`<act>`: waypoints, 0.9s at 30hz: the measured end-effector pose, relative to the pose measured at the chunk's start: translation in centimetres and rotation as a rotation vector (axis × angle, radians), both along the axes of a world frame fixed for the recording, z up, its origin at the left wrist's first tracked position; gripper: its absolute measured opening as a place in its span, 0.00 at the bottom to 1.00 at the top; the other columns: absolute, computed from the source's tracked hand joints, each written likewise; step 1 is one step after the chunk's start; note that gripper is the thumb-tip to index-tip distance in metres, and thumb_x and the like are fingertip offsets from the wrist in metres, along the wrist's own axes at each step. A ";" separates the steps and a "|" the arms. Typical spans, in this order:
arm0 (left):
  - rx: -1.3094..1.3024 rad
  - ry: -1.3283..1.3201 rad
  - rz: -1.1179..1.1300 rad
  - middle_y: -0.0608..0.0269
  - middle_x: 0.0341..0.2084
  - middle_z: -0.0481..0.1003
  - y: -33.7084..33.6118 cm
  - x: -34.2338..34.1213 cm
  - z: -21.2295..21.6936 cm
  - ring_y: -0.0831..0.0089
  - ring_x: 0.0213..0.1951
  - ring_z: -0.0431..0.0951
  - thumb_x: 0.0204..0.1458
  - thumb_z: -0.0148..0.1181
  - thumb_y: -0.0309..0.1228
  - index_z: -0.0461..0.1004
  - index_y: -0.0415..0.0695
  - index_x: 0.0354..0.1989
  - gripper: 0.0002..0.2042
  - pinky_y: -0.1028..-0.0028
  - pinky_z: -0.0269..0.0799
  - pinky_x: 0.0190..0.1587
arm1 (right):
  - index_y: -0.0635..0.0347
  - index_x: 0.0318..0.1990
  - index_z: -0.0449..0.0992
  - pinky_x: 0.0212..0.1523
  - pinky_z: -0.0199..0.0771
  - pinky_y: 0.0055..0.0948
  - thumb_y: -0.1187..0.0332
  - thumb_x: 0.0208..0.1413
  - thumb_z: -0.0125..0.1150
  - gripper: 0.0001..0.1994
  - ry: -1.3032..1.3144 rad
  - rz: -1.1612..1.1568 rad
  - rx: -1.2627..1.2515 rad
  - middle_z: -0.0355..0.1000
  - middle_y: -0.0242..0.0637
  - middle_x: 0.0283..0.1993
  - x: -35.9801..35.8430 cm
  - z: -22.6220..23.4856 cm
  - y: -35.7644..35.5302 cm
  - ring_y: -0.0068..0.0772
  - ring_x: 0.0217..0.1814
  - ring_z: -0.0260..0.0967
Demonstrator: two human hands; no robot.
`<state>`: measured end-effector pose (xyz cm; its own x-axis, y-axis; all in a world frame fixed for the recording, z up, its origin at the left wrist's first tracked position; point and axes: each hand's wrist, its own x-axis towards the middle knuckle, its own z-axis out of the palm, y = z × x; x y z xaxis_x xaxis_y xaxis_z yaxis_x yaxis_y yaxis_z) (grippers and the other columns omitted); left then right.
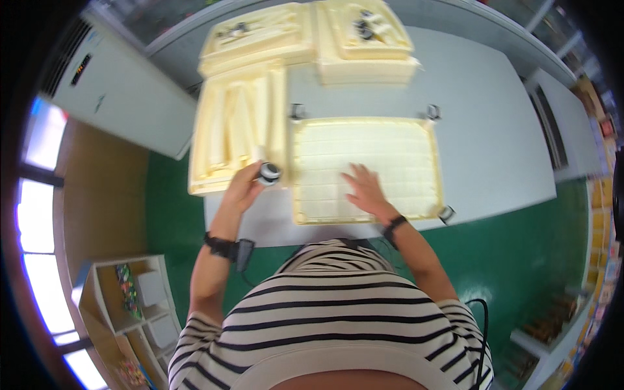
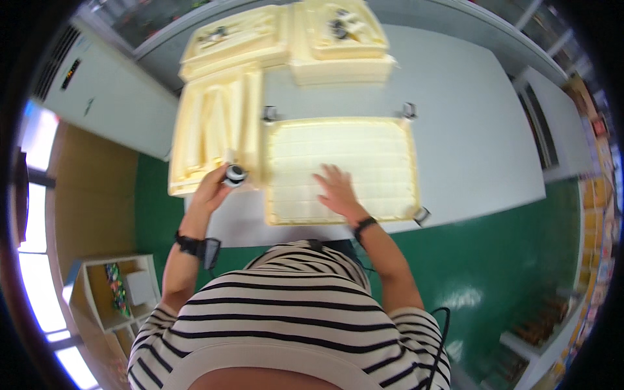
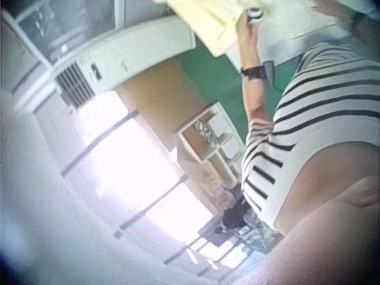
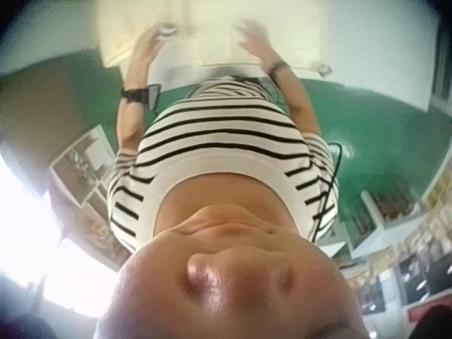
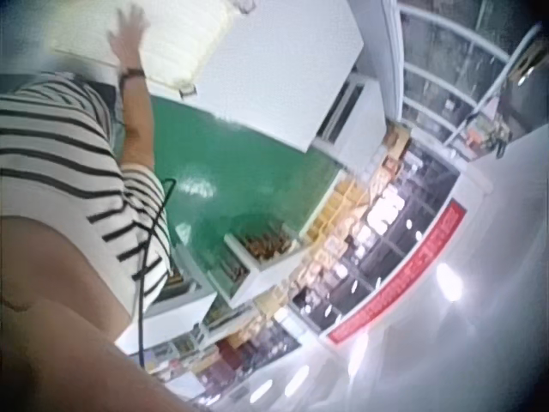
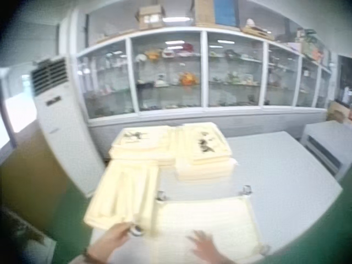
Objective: The person separates the components of a plastic rolling cart by hand, including lifting trays and removing support legs one by one.
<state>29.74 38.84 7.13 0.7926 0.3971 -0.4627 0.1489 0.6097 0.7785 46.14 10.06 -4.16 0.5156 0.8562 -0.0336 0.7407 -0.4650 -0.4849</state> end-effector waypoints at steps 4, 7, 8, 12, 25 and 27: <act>0.028 0.024 0.045 0.59 0.33 0.72 0.9 -0.3 2.3 0.74 0.35 0.76 0.54 0.50 0.33 0.68 0.34 0.39 0.13 0.79 0.76 0.36 | 0.56 0.54 0.63 0.61 0.44 0.45 0.64 0.45 0.56 0.25 -0.019 -0.153 0.280 0.55 0.47 0.60 -0.1 2.7 -3.4 0.49 0.63 0.48; -0.022 -0.010 0.146 0.57 0.32 0.73 2.1 -0.4 2.5 0.71 0.35 0.76 0.55 0.49 0.34 0.67 0.34 0.39 0.13 0.77 0.77 0.37 | 0.60 0.49 0.67 0.58 0.53 0.40 0.72 0.47 0.52 0.19 -0.051 -0.342 0.449 0.60 0.47 0.56 -0.1 5.6 -7.3 0.50 0.58 0.55; -0.055 -0.026 0.133 0.54 0.32 0.73 3.7 -0.6 1.5 0.68 0.34 0.77 0.56 0.47 0.34 0.66 0.33 0.40 0.14 0.74 0.78 0.37 | 0.61 0.49 0.67 0.58 0.54 0.40 0.73 0.48 0.51 0.18 -0.113 -0.422 0.446 0.61 0.47 0.55 0.0 6.4 -8.8 0.49 0.58 0.56; -0.201 -0.142 0.232 0.50 0.35 0.73 6.5 -0.1 1.2 0.65 0.34 0.77 0.57 0.44 0.32 0.65 0.33 0.41 0.13 0.71 0.78 0.38 | 0.62 0.48 0.67 0.56 0.55 0.37 0.74 0.50 0.49 0.16 -0.372 -0.763 0.449 0.62 0.47 0.53 0.7 8.3 -15.1 0.48 0.56 0.58; -0.331 -0.123 0.422 0.42 0.33 0.69 13.4 4.3 0.1 0.53 0.39 0.74 0.46 0.47 0.22 0.60 0.27 0.38 0.12 0.65 0.74 0.41 | 0.60 0.46 0.68 0.31 0.64 0.21 0.58 0.49 0.60 0.20 0.429 -1.358 0.849 0.66 0.33 0.34 2.1 -2.6 -21.2 0.21 0.31 0.62; -0.297 -0.057 0.425 0.45 0.32 0.70 14.4 4.3 -1.6 0.55 0.38 0.75 0.46 0.48 0.23 0.62 0.29 0.37 0.11 0.66 0.74 0.40 | 0.60 0.45 0.69 0.28 0.63 0.18 0.62 0.48 0.62 0.19 0.368 -1.311 0.893 0.64 0.30 0.34 1.8 -2.9 -21.1 0.19 0.29 0.60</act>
<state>34.06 53.27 5.52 0.6171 0.5479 -0.5648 -0.1977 0.8027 0.5627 47.93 -11.07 -7.10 0.9427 -0.3254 -0.0743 -0.1250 -0.1377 -0.9825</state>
